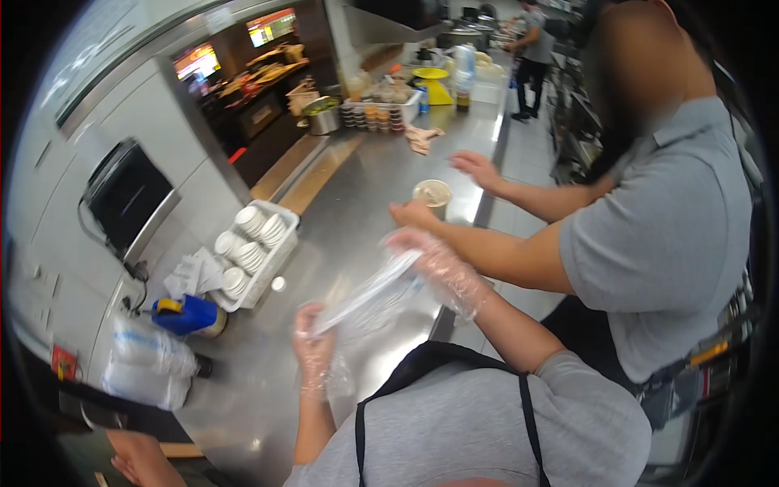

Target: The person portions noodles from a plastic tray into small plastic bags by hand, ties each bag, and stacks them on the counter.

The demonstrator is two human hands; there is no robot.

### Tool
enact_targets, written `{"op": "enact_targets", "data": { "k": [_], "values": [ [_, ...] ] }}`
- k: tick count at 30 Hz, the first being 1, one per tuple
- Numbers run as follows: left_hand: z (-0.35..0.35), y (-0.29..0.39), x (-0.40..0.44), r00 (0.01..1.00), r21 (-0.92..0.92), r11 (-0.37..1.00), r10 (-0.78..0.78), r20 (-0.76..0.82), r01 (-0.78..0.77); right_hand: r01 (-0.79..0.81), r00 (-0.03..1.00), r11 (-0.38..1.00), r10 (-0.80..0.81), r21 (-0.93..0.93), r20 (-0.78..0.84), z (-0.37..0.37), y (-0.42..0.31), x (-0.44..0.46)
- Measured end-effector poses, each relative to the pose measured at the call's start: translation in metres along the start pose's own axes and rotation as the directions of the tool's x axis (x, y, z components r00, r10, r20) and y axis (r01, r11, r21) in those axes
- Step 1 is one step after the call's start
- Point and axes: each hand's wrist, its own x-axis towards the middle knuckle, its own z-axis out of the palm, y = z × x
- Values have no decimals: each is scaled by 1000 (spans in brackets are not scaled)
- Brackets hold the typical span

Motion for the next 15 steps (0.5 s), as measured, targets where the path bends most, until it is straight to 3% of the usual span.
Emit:
{"op": "enact_targets", "data": {
  "k": [2,3,4,5,6,7,8,9,11,12,14,15],
  "values": [
    [-12,-38,12,976,46,997,64,-207,-55,-115,926,993,118,-30,358,8,2,-18],
    [-17,-44,16,982,37,998,59,-179,-54,46,881,979,55,-201,470,18,13,-22],
    [-22,-49,20,955,-1,1000,14,-296,-15,219,810,912,27,-346,586,28,20,-23],
    [-26,-53,23,912,-41,999,-36,-409,21,210,823,914,27,-348,568,34,19,-28],
    [-30,-55,25,919,-46,999,-42,-391,25,191,811,879,110,-437,574,43,9,-35],
    [-32,-55,28,908,91,994,95,-409,-63,173,798,834,193,-524,571,47,4,-38],
    [-32,-54,29,883,225,963,234,-407,-151,148,855,858,139,-491,499,43,10,-36],
    [-31,-50,28,892,213,964,231,-389,-157,137,868,858,137,-495,478,36,19,-31],
    [-26,-35,27,878,416,851,432,-206,-322,59,989,939,-8,-339,150,17,38,-24],
    [-24,-24,25,882,399,852,436,-181,-339,56,993,940,-16,-338,119,8,43,-25],
    [-17,2,17,914,368,842,401,63,-395,75,972,791,-194,-607,-133,-10,51,-29],
    [-14,13,15,905,344,840,413,100,-421,62,962,794,-209,-605,-176,-17,62,-33]
  ]
}}
